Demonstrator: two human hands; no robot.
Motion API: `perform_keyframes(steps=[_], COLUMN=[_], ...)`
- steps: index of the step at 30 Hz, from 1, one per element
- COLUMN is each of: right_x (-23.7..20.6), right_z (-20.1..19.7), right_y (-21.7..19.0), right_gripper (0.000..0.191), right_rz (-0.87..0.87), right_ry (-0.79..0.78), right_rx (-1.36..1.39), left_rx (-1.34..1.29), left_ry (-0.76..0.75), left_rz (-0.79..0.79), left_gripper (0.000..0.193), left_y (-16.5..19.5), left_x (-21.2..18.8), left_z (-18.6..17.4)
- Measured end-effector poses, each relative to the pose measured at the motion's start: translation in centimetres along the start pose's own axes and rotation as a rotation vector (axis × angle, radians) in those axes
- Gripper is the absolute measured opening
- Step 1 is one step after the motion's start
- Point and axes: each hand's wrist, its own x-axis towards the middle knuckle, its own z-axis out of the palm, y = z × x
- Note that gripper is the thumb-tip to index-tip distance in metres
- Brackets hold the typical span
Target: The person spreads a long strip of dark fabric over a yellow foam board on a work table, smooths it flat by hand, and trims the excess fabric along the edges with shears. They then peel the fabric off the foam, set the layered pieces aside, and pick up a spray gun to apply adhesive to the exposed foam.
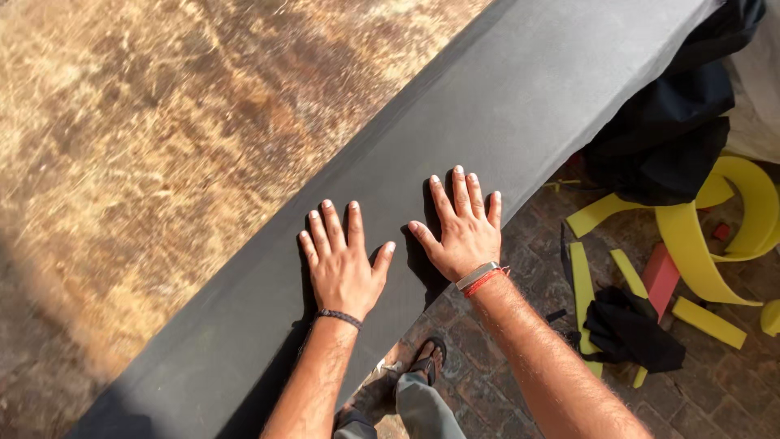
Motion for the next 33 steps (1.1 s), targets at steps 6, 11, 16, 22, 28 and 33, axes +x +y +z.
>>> perform_keyframes(steps=[6, 11, 16, 22, 28, 33], right_x=[8.6, 17.5, 21.5, 20.2, 22.5, 31.9], right_z=[-2.5, -6.2, -8.0, -7.1, -9.5, -11.2], right_y=[13.8, 22.4, 25.8, 27.9, 33.6, 47.0], right_gripper=[0.080, 0.080, 0.083, 0.086, 0.083, 0.078], right_rz=[0.111, 0.164, 0.130, 0.038, -0.225, -0.063], right_ry=[-0.006, -0.004, 0.001, 0.024, -0.114, 0.081], right_rx=[-0.011, 0.000, 0.007, 0.142, 0.431, 0.294], left_rx=[0.036, 0.143, -0.046, -0.151, -0.099, 0.041], left_ry=[0.013, 0.089, 0.094, -0.135, -0.122, -0.092], left_rz=[-0.055, -0.218, 0.020, 0.428, 0.347, 0.307], left_gripper=[0.080, 0.090, 0.090, 0.087, 0.084, 0.083], left_y=[0.7, 4.1, 15.4, 34.1, 47.8, 48.6], left_x=[0.1, 2.6, 17.8, 42.9, 56.0, 55.5], left_z=[0.0, 1.4, 6.1, 10.6, 12.6, 12.5])
